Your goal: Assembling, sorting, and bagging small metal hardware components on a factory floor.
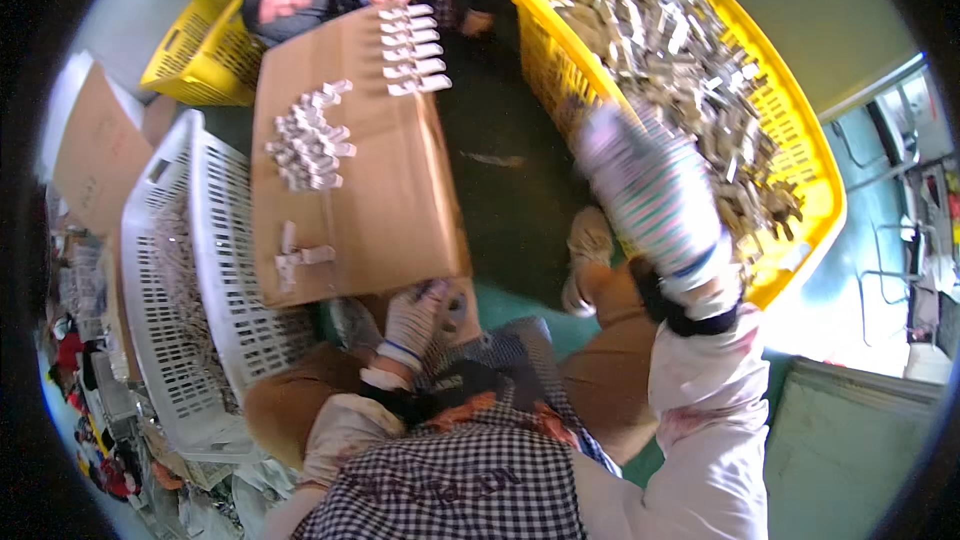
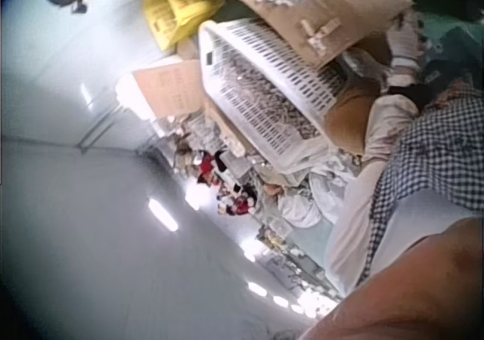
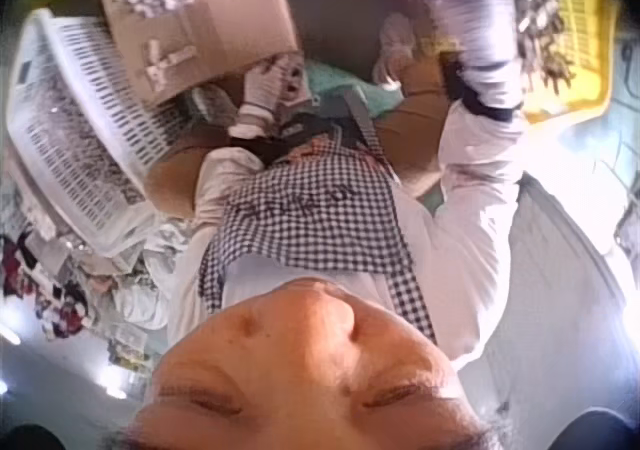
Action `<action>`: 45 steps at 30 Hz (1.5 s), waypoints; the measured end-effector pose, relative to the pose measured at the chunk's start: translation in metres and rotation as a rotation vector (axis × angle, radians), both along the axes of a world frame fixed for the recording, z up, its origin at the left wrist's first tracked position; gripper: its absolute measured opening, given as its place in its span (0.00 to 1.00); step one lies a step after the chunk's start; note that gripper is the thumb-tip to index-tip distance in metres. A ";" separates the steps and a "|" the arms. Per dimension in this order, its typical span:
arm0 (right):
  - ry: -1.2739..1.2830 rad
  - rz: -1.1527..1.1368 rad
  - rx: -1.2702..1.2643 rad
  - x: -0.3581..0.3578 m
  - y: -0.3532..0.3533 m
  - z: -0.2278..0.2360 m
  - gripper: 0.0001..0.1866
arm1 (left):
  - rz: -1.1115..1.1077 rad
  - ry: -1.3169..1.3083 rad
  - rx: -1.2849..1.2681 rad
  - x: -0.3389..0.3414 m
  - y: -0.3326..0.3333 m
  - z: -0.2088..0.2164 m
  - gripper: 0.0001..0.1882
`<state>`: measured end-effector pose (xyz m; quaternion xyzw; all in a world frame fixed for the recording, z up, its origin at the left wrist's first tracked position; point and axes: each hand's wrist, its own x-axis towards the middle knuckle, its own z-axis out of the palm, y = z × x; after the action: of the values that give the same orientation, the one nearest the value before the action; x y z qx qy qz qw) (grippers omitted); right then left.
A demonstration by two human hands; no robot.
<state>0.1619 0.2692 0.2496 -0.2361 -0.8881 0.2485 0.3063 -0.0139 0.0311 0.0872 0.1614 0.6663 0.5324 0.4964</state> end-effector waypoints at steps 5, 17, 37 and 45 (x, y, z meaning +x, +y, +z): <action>-0.256 0.281 -0.117 -0.046 -0.054 0.036 0.14 | 0.137 -0.093 -0.126 0.003 0.018 0.017 0.16; 0.248 -0.281 -1.051 -0.059 -0.162 -0.196 0.11 | 0.209 0.266 -0.152 0.017 -0.009 -0.026 0.31; -0.049 0.481 0.140 -0.182 -0.187 -0.084 0.20 | 0.260 0.198 -0.125 0.004 -0.012 -0.040 0.21; -0.639 0.995 -0.451 -0.302 -0.307 -0.150 0.27 | 0.479 0.088 -0.193 -0.035 -0.012 -0.046 0.22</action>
<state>-0.1397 -0.0375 0.0998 0.0837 -0.8651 0.4593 -0.1834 -0.0488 0.0193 0.0409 -0.0260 0.7541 0.5614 0.3399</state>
